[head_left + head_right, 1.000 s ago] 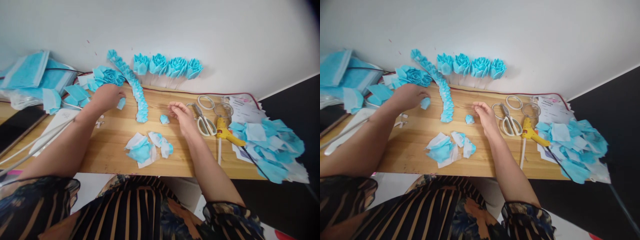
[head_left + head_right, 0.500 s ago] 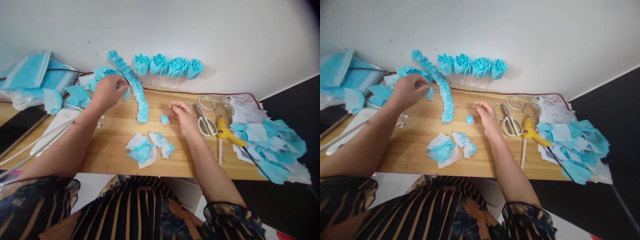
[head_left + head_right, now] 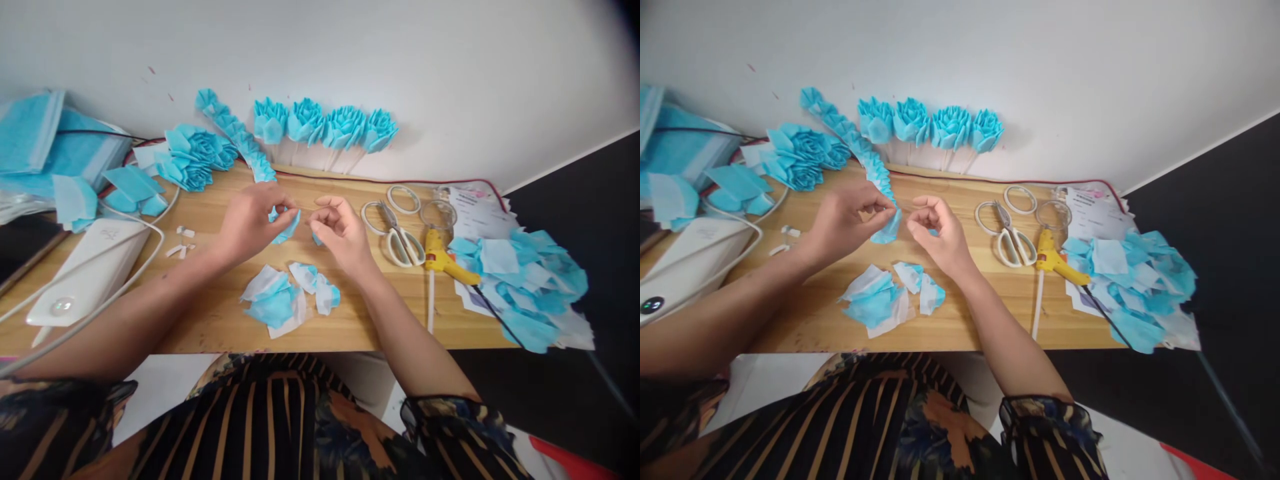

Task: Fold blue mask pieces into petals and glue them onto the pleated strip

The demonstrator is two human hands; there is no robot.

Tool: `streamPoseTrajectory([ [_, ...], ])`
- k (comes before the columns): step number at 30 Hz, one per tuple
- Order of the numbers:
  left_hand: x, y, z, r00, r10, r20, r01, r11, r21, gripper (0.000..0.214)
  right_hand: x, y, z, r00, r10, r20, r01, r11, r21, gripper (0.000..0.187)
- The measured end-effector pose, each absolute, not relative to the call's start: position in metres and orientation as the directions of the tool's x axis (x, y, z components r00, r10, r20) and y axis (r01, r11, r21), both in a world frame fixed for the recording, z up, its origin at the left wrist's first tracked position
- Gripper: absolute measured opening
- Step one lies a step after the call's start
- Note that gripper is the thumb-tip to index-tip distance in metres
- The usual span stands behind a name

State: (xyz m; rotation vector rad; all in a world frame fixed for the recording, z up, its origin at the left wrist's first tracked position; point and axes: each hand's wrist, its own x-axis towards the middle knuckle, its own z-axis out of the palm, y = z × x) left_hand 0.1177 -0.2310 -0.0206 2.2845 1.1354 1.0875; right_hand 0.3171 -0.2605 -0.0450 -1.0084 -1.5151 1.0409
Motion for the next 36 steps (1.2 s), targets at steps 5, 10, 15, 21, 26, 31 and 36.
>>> streamPoseTrajectory([
  [5, 0.124, -0.237, -0.023, 0.391, 0.737, 0.552, 0.508, -0.673, 0.538, 0.013, 0.309, -0.267, -0.041, -0.128, 0.916, 0.38, 0.207, 0.4, -0.893, 0.036],
  [10, 0.127, -0.24, -0.023, 0.422, 0.728, 0.541, 0.509, -0.683, 0.523, 0.012, 0.308, -0.27, -0.041, -0.117, 0.892, 0.436, 0.333, 0.449, -0.829, 0.038],
  [15, 0.124, -0.238, -0.018, 0.341, 0.82, 0.46, 0.404, -0.569, 0.716, 0.017, 0.314, -0.265, -0.042, -0.086, 0.893, 0.442, 0.313, 0.445, -0.839, 0.039],
  [21, 0.12, -0.233, -0.017, 0.251, 0.861, 0.442, 0.386, -0.508, 0.77, 0.015, 0.328, -0.259, -0.041, -0.097, 0.911, 0.401, 0.153, 0.411, -0.899, 0.037],
  [26, 0.119, -0.235, -0.018, 0.303, 0.773, 0.557, 0.43, -0.633, 0.644, 0.009, 0.333, -0.256, -0.044, -0.137, 0.913, 0.383, 0.055, 0.393, -0.918, 0.039],
  [31, 0.12, -0.238, -0.02, 0.35, 0.668, 0.657, 0.484, -0.729, 0.484, 0.013, 0.333, -0.258, -0.043, -0.166, 0.918, 0.361, 0.059, 0.374, -0.925, 0.043],
  [36, 0.12, -0.239, -0.017, 0.363, 0.704, 0.61, 0.501, -0.7, 0.509, 0.012, 0.334, -0.259, -0.042, -0.208, 0.916, 0.344, 0.075, 0.366, -0.928, 0.045],
])
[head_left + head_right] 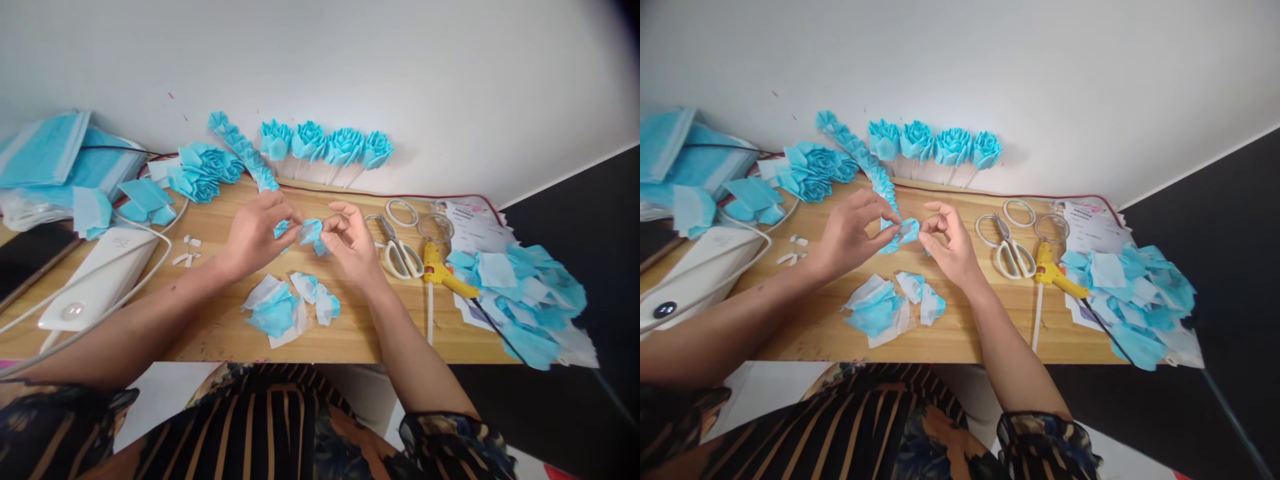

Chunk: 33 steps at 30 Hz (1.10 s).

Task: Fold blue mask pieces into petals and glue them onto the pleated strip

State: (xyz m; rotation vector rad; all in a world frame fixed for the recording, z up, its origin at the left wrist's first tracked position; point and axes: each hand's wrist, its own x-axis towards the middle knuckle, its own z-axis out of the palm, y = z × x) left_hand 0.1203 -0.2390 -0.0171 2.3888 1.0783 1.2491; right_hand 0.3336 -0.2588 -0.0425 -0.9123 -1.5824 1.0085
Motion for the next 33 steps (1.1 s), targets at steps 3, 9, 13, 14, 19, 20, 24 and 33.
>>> streamPoseTrajectory([
  [3, 0.119, -0.237, -0.013, 0.334, 0.787, 0.519, 0.443, -0.616, 0.651, 0.012, 0.335, -0.256, -0.045, -0.181, 0.925, 0.334, 0.105, 0.356, -0.929, 0.043],
  [9, 0.12, -0.235, -0.013, 0.283, 0.92, 0.272, 0.31, -0.356, 0.882, 0.012, 0.336, -0.251, -0.048, -0.105, 0.958, 0.266, 0.123, 0.278, -0.953, 0.041],
  [13, 0.12, -0.234, -0.016, 0.237, 0.948, 0.214, 0.269, -0.275, 0.923, 0.015, 0.338, -0.248, -0.049, -0.002, 0.957, 0.291, 0.134, 0.289, -0.948, 0.037],
  [14, 0.12, -0.233, -0.016, 0.234, 0.95, 0.208, 0.267, -0.269, 0.925, 0.015, 0.339, -0.248, -0.048, 0.016, 0.953, 0.302, 0.141, 0.297, -0.944, 0.035],
  [19, 0.12, -0.234, -0.016, 0.234, 0.938, 0.254, 0.321, -0.321, 0.891, 0.013, 0.332, -0.262, -0.037, -0.004, 0.906, 0.422, 0.278, 0.407, -0.87, 0.04],
  [20, 0.121, -0.235, -0.015, 0.236, 0.933, 0.273, 0.332, -0.341, 0.879, 0.013, 0.329, -0.266, -0.035, -0.024, 0.88, 0.475, 0.327, 0.456, -0.828, 0.044],
  [24, 0.124, -0.239, -0.016, 0.264, 0.917, 0.299, 0.332, -0.378, 0.864, 0.013, 0.317, -0.275, -0.029, -0.17, 0.762, 0.624, 0.512, 0.61, -0.605, 0.062],
  [33, 0.125, -0.239, -0.016, 0.288, 0.939, 0.186, 0.21, -0.251, 0.945, 0.016, 0.321, -0.265, -0.04, -0.034, 0.791, 0.611, 0.573, 0.517, -0.636, 0.055],
])
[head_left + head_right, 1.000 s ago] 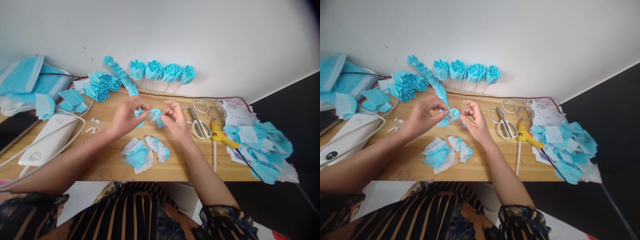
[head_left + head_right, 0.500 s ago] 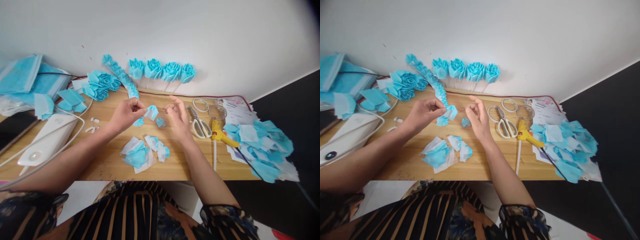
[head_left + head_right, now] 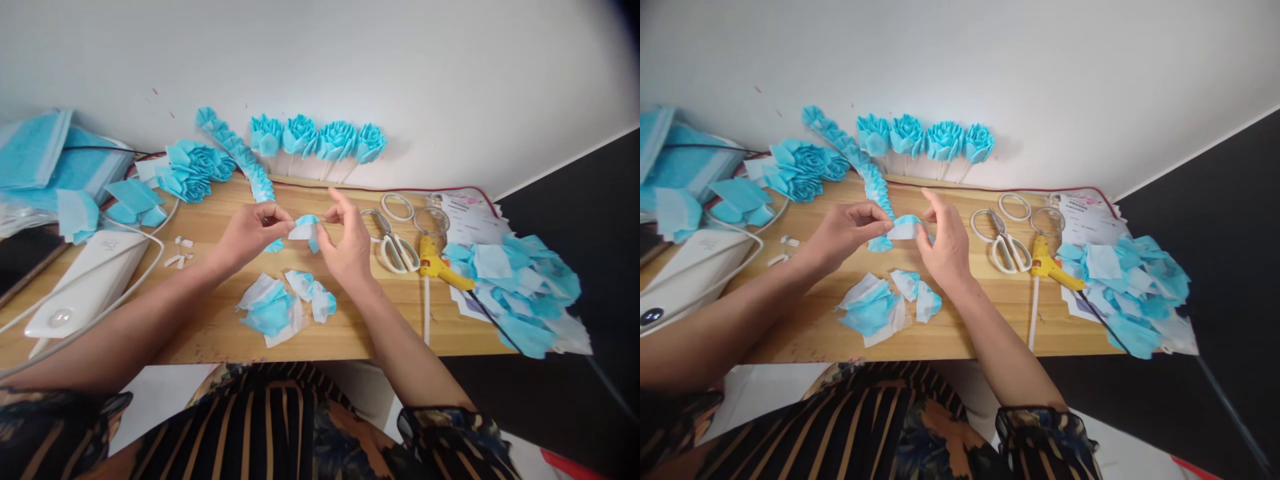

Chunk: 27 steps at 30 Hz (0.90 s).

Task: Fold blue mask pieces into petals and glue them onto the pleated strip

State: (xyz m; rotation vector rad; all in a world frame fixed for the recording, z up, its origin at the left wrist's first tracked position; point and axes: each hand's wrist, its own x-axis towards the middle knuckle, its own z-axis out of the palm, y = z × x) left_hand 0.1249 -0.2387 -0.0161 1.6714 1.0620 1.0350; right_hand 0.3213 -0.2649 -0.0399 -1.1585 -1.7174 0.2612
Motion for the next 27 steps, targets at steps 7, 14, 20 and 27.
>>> streamPoseTrajectory([
  [7, 0.124, -0.236, -0.017, 0.258, 0.955, 0.149, 0.195, -0.203, 0.96, 0.022, 0.324, -0.261, -0.044, 0.065, 0.846, 0.529, 0.444, 0.45, -0.775, 0.057],
  [14, 0.119, -0.229, -0.021, 0.231, 0.968, 0.092, 0.259, -0.153, 0.954, 0.024, 0.333, -0.253, -0.046, 0.07, 0.897, 0.436, 0.268, 0.404, -0.875, 0.06],
  [20, 0.115, -0.226, -0.019, 0.078, 0.951, 0.3, 0.353, -0.308, 0.884, 0.016, 0.33, -0.256, -0.046, 0.055, 0.898, 0.437, 0.247, 0.412, -0.877, 0.065],
  [27, 0.122, -0.24, -0.016, 0.361, 0.732, 0.578, 0.452, -0.68, 0.578, 0.01, 0.319, -0.267, -0.041, -0.006, 0.914, 0.407, 0.293, 0.39, -0.873, 0.068],
])
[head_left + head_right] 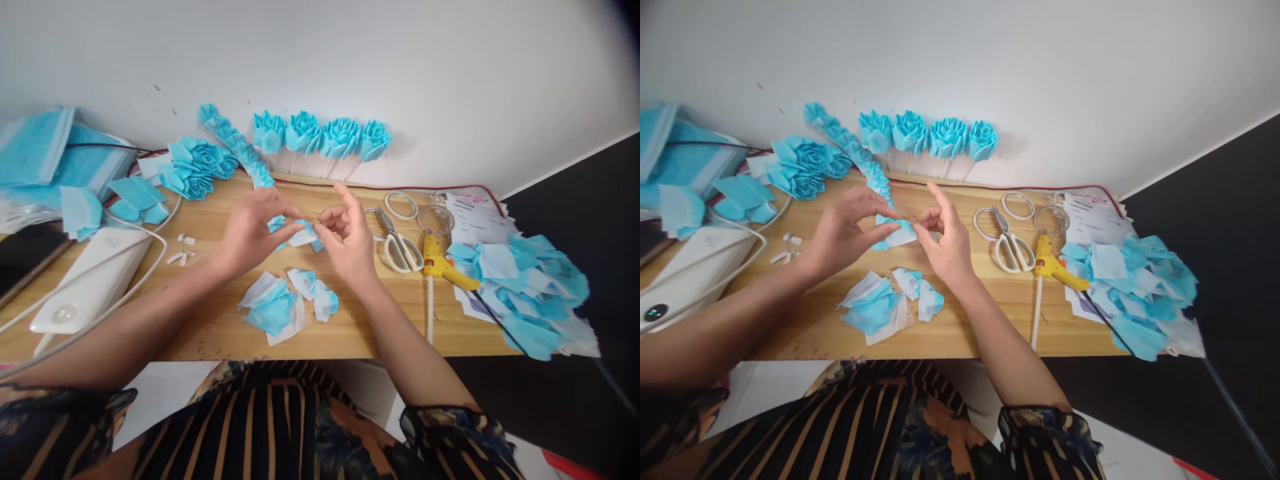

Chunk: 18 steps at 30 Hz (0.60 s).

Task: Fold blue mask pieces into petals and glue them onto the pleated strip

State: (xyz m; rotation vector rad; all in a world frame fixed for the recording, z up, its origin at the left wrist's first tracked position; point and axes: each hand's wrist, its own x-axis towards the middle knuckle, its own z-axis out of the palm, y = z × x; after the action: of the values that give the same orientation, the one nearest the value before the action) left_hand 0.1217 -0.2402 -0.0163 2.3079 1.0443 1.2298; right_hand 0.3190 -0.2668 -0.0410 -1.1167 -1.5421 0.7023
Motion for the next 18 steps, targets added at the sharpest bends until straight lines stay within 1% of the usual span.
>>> streamPoseTrajectory([
  [3, 0.123, -0.24, -0.024, 0.451, 0.644, 0.618, 0.499, -0.756, 0.424, 0.011, 0.317, -0.268, -0.041, -0.032, 0.915, 0.403, 0.291, 0.394, -0.872, 0.068],
  [6, 0.124, -0.237, -0.029, 0.515, 0.575, 0.636, 0.541, -0.793, 0.279, 0.017, 0.317, -0.267, -0.043, -0.046, 0.913, 0.404, 0.248, 0.403, -0.881, 0.068],
  [9, 0.124, -0.236, -0.031, 0.54, 0.526, 0.657, 0.559, -0.808, 0.187, 0.022, 0.319, -0.265, -0.044, -0.055, 0.919, 0.39, 0.189, 0.393, -0.9, 0.068],
  [13, 0.125, -0.236, -0.031, 0.534, 0.508, 0.676, 0.575, -0.804, 0.15, 0.024, 0.321, -0.264, -0.044, -0.071, 0.925, 0.373, 0.156, 0.38, -0.912, 0.066],
  [18, 0.125, -0.237, -0.031, 0.487, 0.519, 0.702, 0.577, -0.795, 0.188, 0.018, 0.322, -0.263, -0.043, -0.041, 0.931, 0.362, 0.172, 0.364, -0.916, 0.055],
])
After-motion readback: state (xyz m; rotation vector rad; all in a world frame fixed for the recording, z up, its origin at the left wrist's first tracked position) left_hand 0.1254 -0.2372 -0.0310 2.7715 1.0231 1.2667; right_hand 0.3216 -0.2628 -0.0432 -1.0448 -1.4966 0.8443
